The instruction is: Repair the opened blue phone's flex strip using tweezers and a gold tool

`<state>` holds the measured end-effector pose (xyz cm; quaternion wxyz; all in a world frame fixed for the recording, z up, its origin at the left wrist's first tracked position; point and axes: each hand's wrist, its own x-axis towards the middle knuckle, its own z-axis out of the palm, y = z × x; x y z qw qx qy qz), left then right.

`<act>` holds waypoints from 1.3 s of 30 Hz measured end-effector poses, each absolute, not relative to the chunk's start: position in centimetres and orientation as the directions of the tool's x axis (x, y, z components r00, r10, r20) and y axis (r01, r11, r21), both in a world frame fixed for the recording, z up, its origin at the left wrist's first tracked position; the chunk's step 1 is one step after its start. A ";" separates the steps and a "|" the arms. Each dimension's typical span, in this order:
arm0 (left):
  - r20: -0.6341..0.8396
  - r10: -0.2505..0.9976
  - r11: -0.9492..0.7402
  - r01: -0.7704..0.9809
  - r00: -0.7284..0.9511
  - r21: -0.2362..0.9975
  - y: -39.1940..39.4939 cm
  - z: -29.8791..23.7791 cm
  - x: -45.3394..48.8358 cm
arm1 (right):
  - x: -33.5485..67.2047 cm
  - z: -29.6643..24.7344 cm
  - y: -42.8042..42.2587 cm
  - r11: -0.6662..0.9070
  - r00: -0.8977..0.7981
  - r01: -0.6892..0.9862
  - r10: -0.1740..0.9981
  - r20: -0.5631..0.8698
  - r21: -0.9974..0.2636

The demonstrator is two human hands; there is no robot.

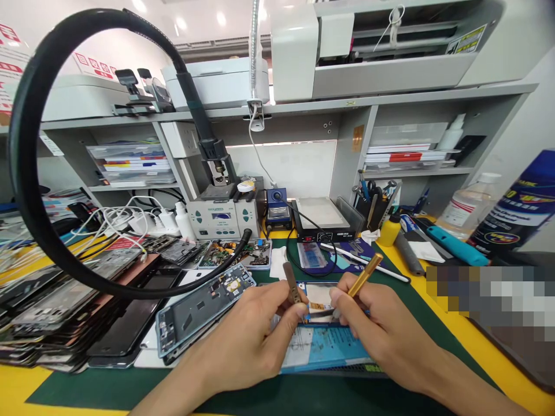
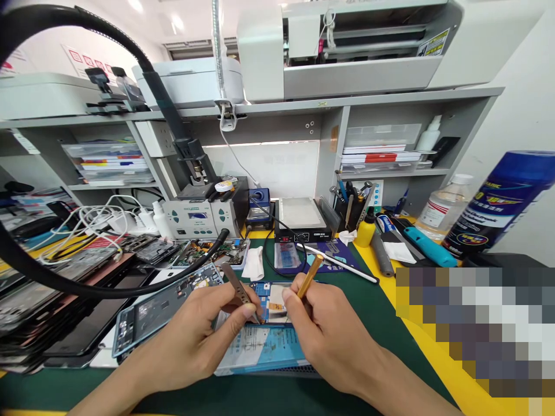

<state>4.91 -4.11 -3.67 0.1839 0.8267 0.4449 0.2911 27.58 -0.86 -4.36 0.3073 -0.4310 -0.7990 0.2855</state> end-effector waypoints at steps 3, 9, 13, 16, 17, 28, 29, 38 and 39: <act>0.338 0.836 -0.548 0.627 0.433 0.553 -4.1 -3.7 4.9 | 27.6 -4.3 -0.9 0.488 -0.452 0.512 0.853 0.262 -0.707; 0.324 0.842 -0.539 0.626 0.432 0.564 -4.1 -3.5 5.0 | 27.5 -4.0 -0.9 0.506 -0.456 0.522 0.846 0.276 -0.687; 0.293 0.844 -0.533 0.642 0.449 0.551 -4.2 -3.3 5.0 | 27.4 -4.1 -0.8 0.510 -0.459 0.517 0.843 0.281 -0.687; 0.276 0.843 -0.532 0.637 0.462 0.558 -4.2 -3.3 5.1 | 27.4 -4.2 -0.8 0.509 -0.455 0.513 0.844 0.284 -0.691; 0.273 0.844 -0.530 0.634 0.462 0.563 -4.2 -3.3 5.1 | 27.4 -4.2 -0.8 0.508 -0.453 0.509 0.845 0.285 -0.695; 0.315 0.837 -0.545 0.632 0.448 0.551 -4.1 -3.7 5.0 | 27.4 -4.1 -0.9 0.545 -0.476 0.496 0.822 0.313 -0.675; 0.315 0.837 -0.545 0.629 0.448 0.554 -4.1 -3.7 4.9 | 27.4 -4.1 -0.9 0.547 -0.476 0.495 0.821 0.316 -0.675; 0.277 0.843 -0.531 0.637 0.460 0.558 -4.1 -3.5 5.0 | 27.5 -4.2 -1.0 0.525 -0.470 0.491 0.832 0.296 -0.695; 0.276 0.844 -0.531 0.639 0.460 0.557 -4.2 -3.5 5.0 | 27.5 -4.1 -1.0 0.523 -0.468 0.494 0.833 0.295 -0.695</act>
